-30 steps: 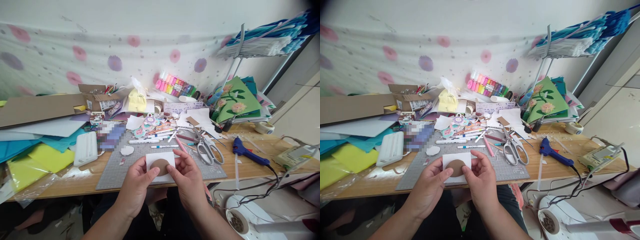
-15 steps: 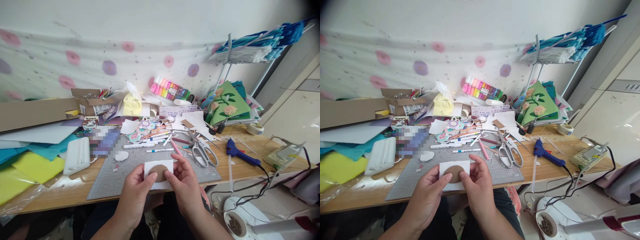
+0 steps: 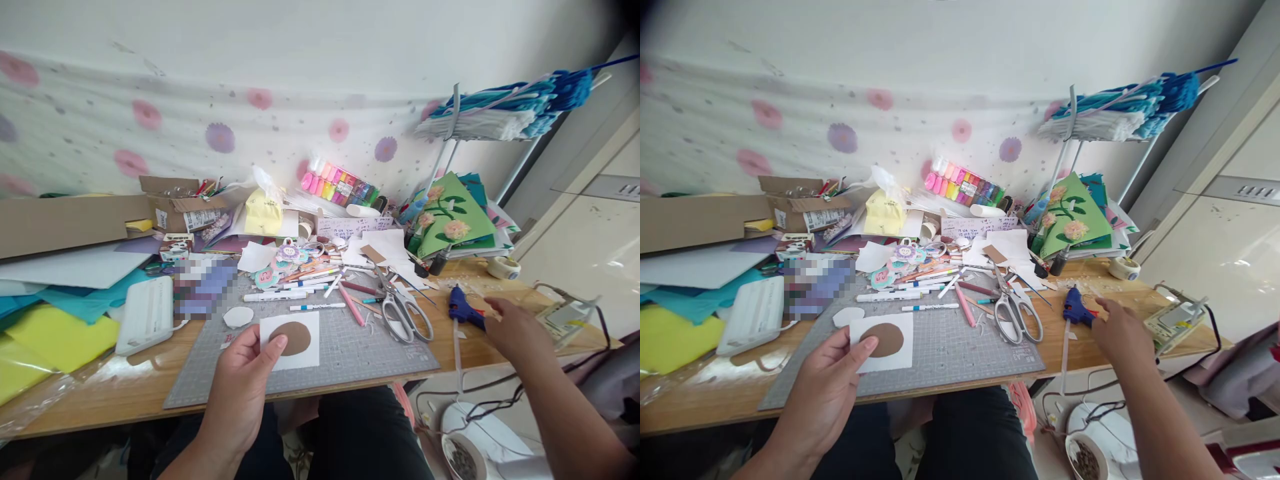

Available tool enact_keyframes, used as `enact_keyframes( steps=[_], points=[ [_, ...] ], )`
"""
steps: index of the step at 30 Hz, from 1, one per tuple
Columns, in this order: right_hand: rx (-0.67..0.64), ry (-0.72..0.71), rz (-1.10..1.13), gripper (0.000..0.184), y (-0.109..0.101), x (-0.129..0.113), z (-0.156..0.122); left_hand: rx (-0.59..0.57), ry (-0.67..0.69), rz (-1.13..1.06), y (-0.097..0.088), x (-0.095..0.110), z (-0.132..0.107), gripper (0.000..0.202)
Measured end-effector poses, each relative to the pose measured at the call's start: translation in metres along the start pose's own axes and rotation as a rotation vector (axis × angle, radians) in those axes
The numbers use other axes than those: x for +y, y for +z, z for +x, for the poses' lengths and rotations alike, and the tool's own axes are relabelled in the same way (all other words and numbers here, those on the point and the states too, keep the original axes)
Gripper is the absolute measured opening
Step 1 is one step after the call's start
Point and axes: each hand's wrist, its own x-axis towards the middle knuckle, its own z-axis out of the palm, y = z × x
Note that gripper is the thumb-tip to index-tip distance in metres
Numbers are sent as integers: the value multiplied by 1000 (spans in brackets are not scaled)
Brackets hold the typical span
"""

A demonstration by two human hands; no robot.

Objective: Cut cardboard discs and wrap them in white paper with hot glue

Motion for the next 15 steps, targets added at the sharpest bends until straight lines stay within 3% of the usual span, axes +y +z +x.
enact_keyframes(
  steps=[3, 8, 13, 14, 15],
  points=[
    [-96, 0, -16, 11, 9, 24, 7, -19, 22, 23, -1, 0, 2, 23],
    [-80, 58, 73, 24, 9, 27, -2, -15, 60, 126, -3, 0, 1, 20],
    [-63, 102, 418, 27, 0, -14, -38, -4, 103, 287, -5, -1, -3, 20],
    [-81, 93, 551, 30, 0, -28, -51, -4, 106, 322, -4, -1, -3, 21],
    [-191, 111, 844, 30, -1, -44, -66, -6, 109, 355, -4, -1, -4, 21]
  ],
)
